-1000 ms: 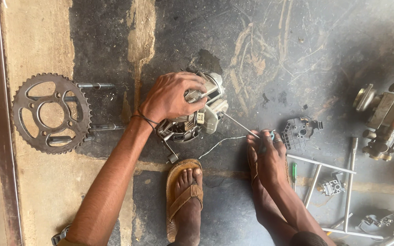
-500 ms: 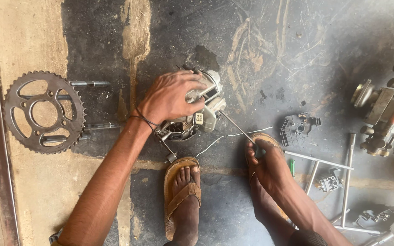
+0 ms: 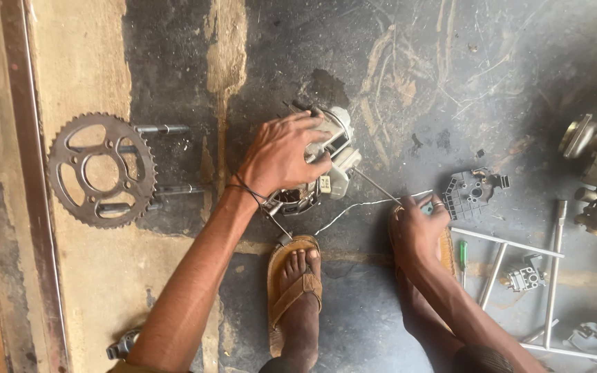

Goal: The person disassembles a small engine part using a screwdriver, removing screws and separating components on the floor.

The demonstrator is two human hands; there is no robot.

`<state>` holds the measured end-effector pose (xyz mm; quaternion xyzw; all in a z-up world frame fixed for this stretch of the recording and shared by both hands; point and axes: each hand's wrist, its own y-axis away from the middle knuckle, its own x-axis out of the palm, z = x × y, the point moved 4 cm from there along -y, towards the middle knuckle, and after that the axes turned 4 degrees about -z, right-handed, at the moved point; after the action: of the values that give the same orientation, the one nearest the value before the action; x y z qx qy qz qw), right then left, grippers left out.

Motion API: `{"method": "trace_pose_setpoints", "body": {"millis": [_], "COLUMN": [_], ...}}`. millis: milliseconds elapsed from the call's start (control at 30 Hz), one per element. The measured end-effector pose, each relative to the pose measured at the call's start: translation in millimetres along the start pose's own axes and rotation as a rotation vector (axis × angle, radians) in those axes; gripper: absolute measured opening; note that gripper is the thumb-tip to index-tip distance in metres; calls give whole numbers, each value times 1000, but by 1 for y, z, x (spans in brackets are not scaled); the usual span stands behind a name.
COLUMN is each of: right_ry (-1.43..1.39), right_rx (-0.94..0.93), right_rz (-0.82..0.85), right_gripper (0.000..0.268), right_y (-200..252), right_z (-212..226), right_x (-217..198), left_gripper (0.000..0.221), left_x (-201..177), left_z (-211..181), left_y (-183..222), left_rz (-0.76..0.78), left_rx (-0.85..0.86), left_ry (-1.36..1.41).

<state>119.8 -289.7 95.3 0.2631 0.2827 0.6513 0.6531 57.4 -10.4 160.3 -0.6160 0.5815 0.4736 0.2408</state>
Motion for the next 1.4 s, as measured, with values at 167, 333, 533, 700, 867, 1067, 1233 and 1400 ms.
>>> {"method": "trace_pose_setpoints", "body": {"millis": [167,333,533,700,867,1067,1233,1400], "right_ry": [119,104,42,-263,-52,34,296,647], "right_rx": [-232,-424,-341,203,208,-24,-981,-1318], "right_rz": [46,132,114,236,50,-94,120,138], "right_gripper": [16,19,21,9,21,34,24,38], "right_y": [-5,-5,-15,-38,-36,-11,-12,-21], "right_z": [-4,-1,-16,-42,-35,-9,20,26], "right_x": [0,-1,-5,-16,-16,-4,6,9], "left_gripper": [50,49,50,49,49,50,47,41], "left_x": [1,1,2,2,3,3,2,-4], "left_z": [2,3,3,-1,-1,0,12,34], "left_y": [0,-2,-1,0,0,-2,-5,-4], "left_rz": [14,-1,-18,-41,-45,-37,8,-6], "left_rx": [-8,2,-6,-33,-25,-32,-94,-93], "left_ry": [16,30,31,28,19,47,127,237]}}
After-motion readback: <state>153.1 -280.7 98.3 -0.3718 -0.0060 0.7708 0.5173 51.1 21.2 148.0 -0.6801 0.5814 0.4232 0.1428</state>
